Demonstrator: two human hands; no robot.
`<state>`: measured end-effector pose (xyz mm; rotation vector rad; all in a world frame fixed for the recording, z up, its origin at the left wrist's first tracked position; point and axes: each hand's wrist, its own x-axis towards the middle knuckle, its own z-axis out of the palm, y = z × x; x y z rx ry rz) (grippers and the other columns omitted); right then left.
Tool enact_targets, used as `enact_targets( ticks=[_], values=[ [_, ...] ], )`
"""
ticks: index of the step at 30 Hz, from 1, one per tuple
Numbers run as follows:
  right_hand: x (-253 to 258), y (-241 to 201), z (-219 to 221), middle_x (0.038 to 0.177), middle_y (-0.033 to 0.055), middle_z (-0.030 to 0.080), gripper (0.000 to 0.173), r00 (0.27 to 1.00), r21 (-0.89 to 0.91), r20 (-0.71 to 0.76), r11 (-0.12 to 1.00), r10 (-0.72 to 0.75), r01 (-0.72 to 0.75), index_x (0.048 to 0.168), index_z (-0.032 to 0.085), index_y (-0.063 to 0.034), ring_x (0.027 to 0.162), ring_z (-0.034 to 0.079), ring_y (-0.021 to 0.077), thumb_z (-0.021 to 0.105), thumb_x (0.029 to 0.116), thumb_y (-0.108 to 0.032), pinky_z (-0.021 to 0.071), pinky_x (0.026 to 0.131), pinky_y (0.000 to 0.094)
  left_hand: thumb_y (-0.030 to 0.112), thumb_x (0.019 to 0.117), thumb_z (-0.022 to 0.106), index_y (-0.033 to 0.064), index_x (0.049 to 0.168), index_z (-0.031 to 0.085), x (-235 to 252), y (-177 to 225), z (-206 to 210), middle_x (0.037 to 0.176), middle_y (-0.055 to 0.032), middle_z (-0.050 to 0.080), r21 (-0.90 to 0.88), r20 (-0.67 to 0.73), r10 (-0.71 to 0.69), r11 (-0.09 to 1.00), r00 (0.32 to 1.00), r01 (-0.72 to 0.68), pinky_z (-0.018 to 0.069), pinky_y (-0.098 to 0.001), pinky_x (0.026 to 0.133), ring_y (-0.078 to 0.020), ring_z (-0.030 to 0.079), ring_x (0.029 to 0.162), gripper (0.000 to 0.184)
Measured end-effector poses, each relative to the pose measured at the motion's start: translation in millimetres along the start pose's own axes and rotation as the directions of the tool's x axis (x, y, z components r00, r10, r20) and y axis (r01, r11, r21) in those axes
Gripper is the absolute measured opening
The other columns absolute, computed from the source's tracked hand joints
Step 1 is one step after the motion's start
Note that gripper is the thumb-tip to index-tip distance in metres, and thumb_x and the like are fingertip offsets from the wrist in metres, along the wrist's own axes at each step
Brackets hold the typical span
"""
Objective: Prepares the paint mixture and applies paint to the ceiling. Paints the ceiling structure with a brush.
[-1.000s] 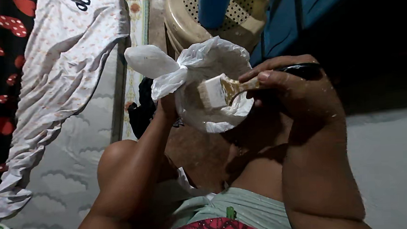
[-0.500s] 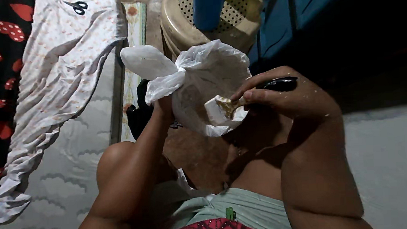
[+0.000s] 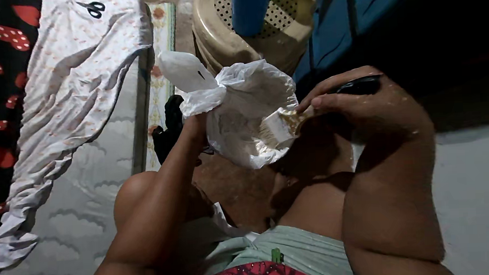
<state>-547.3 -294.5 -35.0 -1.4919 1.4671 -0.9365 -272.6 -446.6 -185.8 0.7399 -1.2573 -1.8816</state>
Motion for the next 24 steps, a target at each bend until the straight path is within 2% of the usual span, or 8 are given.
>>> enact_targets(
  ticks=[1,4,6,9,12,15,20,24],
  values=[
    [-3,0,-4,0.087,-0.0091,0.072,0.019,0.998,-0.020,-0.042,0.999,-0.040,0.039,0.098,0.074,-0.0108,0.062,0.060,-0.0033,0.055,0.0981,-0.011,0.0520,0.054,0.0139,0.012,0.1050,0.050,0.0038,0.115,0.061,0,-2,-1,0.095,-0.0007,0.069,0.011,-0.009,0.020,1.000,1.000,-0.020,0.0587,-0.0283,0.077,-0.0075,0.067,0.086,0.017],
    [-7,-7,3,0.090,-0.0076,0.071,0.018,0.976,-0.175,-0.164,0.978,-0.142,0.113,0.099,0.072,-0.0081,0.065,0.059,-0.0068,0.055,0.0970,-0.013,0.0508,0.057,0.0123,0.008,0.1061,0.048,0.0096,0.111,0.057,-12,49,40,0.089,0.0071,0.063,0.157,-0.265,-0.166,0.965,0.950,0.212,0.0553,-0.0176,0.075,0.0028,0.062,0.081,0.011],
    [-3,-12,17,0.088,-0.0015,0.071,0.021,0.968,-0.369,-0.129,0.916,-0.215,0.155,0.098,0.073,-0.0048,0.069,0.060,-0.0054,0.056,0.0962,-0.017,0.0525,0.064,0.0143,0.007,0.1052,0.050,0.0084,0.114,0.057,-11,48,47,0.091,0.0056,0.063,0.192,-0.312,-0.138,0.960,0.940,0.205,0.0556,-0.0187,0.077,0.0017,0.063,0.083,0.011],
    [3,-18,44,0.084,0.0048,0.072,0.026,0.961,-0.519,0.025,0.818,-0.274,0.247,0.098,0.076,-0.0059,0.073,0.065,0.0069,0.056,0.0932,-0.023,0.0542,0.068,0.0260,0.009,0.1053,0.050,0.0030,0.120,0.058,-7,34,42,0.102,-0.0002,0.065,0.239,-0.297,-0.041,0.964,0.954,0.116,0.0553,-0.0242,0.085,-0.0027,0.063,0.093,0.018],
    [-1,-24,48,0.086,0.0011,0.071,0.026,0.955,-0.481,0.072,0.829,-0.287,0.285,0.100,0.076,-0.0083,0.075,0.063,0.0014,0.058,0.0970,-0.026,0.0524,0.070,0.0184,0.009,0.1058,0.049,0.0006,0.118,0.059,-6,33,40,0.101,-0.0010,0.064,0.307,-0.289,-0.005,0.947,0.957,0.098,0.0534,-0.0220,0.086,-0.0010,0.062,0.093,0.018],
    [-9,-29,30,0.092,0.0009,0.072,0.027,0.960,-0.501,-0.015,0.833,-0.280,0.235,0.104,0.076,-0.0078,0.079,0.063,-0.0027,0.059,0.0995,-0.028,0.0525,0.075,0.0142,0.006,0.1062,0.045,0.0007,0.114,0.060,-8,36,44,0.096,0.0015,0.064,0.275,-0.276,0.032,0.960,0.961,0.047,0.0533,-0.0199,0.085,0.0012,0.061,0.090,0.017],
    [-2,-21,53,0.091,0.0126,0.073,0.029,0.952,-0.601,-0.008,0.762,-0.307,0.241,0.102,0.076,-0.0020,0.081,0.071,0.0221,0.058,0.0974,-0.025,0.0584,0.075,0.0393,0.011,0.1043,0.051,0.0010,0.122,0.057,-2,21,37,0.108,-0.0011,0.066,0.255,-0.220,0.159,0.962,0.962,-0.101,0.0537,-0.0263,0.093,-0.0036,0.063,0.101,0.021],
    [-1,-26,62,0.089,0.0057,0.073,0.026,0.939,-0.516,0.071,0.793,-0.336,0.323,0.100,0.076,-0.0058,0.079,0.067,0.0102,0.057,0.0981,-0.024,0.0563,0.072,0.0265,0.009,0.1045,0.048,-0.0023,0.117,0.060,-4,25,38,0.104,-0.0019,0.066,0.322,-0.199,0.182,0.940,0.963,-0.111,0.0524,-0.0235,0.092,-0.0009,0.062,0.098,0.021]
  ],
)
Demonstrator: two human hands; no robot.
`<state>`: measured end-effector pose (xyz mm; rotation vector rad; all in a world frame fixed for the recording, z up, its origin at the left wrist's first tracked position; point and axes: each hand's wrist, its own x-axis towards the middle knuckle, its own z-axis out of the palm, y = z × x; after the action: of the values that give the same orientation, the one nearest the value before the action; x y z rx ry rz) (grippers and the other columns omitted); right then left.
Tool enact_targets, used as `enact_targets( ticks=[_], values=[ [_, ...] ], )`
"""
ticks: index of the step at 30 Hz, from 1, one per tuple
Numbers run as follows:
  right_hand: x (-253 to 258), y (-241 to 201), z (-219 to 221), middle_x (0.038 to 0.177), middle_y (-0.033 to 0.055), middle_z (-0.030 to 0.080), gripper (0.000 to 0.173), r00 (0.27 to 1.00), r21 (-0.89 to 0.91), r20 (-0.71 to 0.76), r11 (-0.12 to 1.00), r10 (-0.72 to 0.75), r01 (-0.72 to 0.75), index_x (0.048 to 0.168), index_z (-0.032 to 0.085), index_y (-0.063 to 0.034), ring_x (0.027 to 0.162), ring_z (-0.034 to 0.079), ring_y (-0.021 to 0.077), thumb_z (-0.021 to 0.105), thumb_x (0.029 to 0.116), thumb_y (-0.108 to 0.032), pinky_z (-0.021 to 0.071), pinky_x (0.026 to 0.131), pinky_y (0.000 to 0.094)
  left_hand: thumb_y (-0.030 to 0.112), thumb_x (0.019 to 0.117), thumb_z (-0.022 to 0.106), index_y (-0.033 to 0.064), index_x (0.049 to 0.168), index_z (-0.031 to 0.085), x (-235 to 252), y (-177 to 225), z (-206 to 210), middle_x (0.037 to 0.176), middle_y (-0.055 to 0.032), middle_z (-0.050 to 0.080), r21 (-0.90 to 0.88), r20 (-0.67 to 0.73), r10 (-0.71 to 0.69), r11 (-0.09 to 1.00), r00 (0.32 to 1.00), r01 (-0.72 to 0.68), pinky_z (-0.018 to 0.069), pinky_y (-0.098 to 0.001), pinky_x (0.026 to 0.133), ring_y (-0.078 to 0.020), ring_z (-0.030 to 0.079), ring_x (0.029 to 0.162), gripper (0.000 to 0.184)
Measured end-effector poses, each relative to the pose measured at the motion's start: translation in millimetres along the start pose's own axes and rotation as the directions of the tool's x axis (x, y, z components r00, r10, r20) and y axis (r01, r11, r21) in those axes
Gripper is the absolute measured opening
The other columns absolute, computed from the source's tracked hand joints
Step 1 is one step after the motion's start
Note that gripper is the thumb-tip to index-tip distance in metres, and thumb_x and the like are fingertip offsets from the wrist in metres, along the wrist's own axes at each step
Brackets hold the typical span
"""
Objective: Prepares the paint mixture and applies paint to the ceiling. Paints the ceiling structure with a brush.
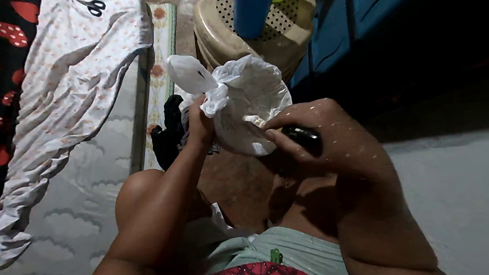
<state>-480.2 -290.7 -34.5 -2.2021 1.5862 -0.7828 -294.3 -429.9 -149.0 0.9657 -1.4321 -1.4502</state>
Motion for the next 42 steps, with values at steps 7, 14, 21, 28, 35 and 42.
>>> enact_targets(
  ticks=[7,14,21,28,35,42],
  values=[
    [2,5,-4,0.090,0.0146,0.073,0.029,0.996,-0.133,-0.054,0.988,0.077,-0.084,0.099,0.075,-0.0009,0.080,0.071,0.0245,0.056,0.0979,-0.022,0.0582,0.073,0.0405,0.002,0.1029,0.049,-0.0064,0.115,0.059,-8,7,-1,0.101,-0.0017,0.065,0.032,0.004,0.036,0.999,0.999,-0.036,0.0516,-0.0186,0.090,0.0029,0.061,0.094,0.018],
    [-5,4,-22,0.095,0.0074,0.073,0.028,0.997,-0.027,-0.071,0.999,0.041,-0.043,0.107,0.076,-0.0041,0.083,0.067,0.0064,0.057,0.0990,-0.023,0.0548,0.078,0.0215,0.004,0.1050,0.045,-0.0033,0.117,0.060,-10,16,-2,0.100,-0.0015,0.064,0.054,0.035,-0.081,0.995,0.996,0.079,0.0515,-0.0201,0.087,0.0016,0.060,0.093,0.021],
    [-2,4,-6,0.096,0.0167,0.069,0.032,0.996,-0.150,0.024,0.985,0.085,-0.081,0.115,0.072,0.0007,0.082,0.069,0.0289,0.061,0.0963,-0.023,0.0589,0.072,0.0436,0.002,0.1034,0.046,-0.0009,0.112,0.060,-9,12,3,0.097,0.0024,0.064,-0.024,-0.035,-0.012,1.000,0.999,0.011,0.0515,-0.0186,0.087,0.0030,0.060,0.092,0.016],
    [-9,-4,-18,0.097,0.0165,0.070,0.034,0.997,-0.181,-0.062,0.982,0.042,-0.052,0.120,0.072,0.0001,0.081,0.068,0.0251,0.057,0.0986,-0.022,0.0574,0.072,0.0370,0.008,0.1047,0.047,-0.0005,0.118,0.059,1,2,0,0.105,-0.0017,0.066,-0.133,-0.064,-0.031,0.991,0.997,0.022,0.0534,-0.0257,0.092,-0.0030,0.063,0.099,0.020],
    [-5,-4,-13,0.097,0.0108,0.072,0.033,0.999,-0.067,-0.023,0.997,0.033,-0.034,0.116,0.074,-0.0023,0.084,0.068,0.0165,0.058,0.0989,-0.026,0.0569,0.076,0.0303,0.007,0.1027,0.050,-0.0018,0.115,0.061,2,9,2,0.100,-0.0004,0.067,-0.074,-0.067,0.027,0.997,0.997,-0.032,0.0548,-0.0246,0.089,-0.0013,0.064,0.094,0.019],
    [-2,4,-14,0.087,0.0124,0.072,0.029,0.980,-0.126,-0.174,0.985,0.096,-0.119,0.101,0.076,-0.0011,0.075,0.066,0.0123,0.056,0.0974,-0.022,0.0539,0.071,0.0264,0.003,0.1034,0.048,-0.0040,0.119,0.059,-1,-8,-5,0.106,-0.0022,0.066,-0.088,-0.023,0.106,0.990,0.994,-0.107,0.0525,-0.0222,0.093,-0.0014,0.062,0.100,0.020]
  ],
)
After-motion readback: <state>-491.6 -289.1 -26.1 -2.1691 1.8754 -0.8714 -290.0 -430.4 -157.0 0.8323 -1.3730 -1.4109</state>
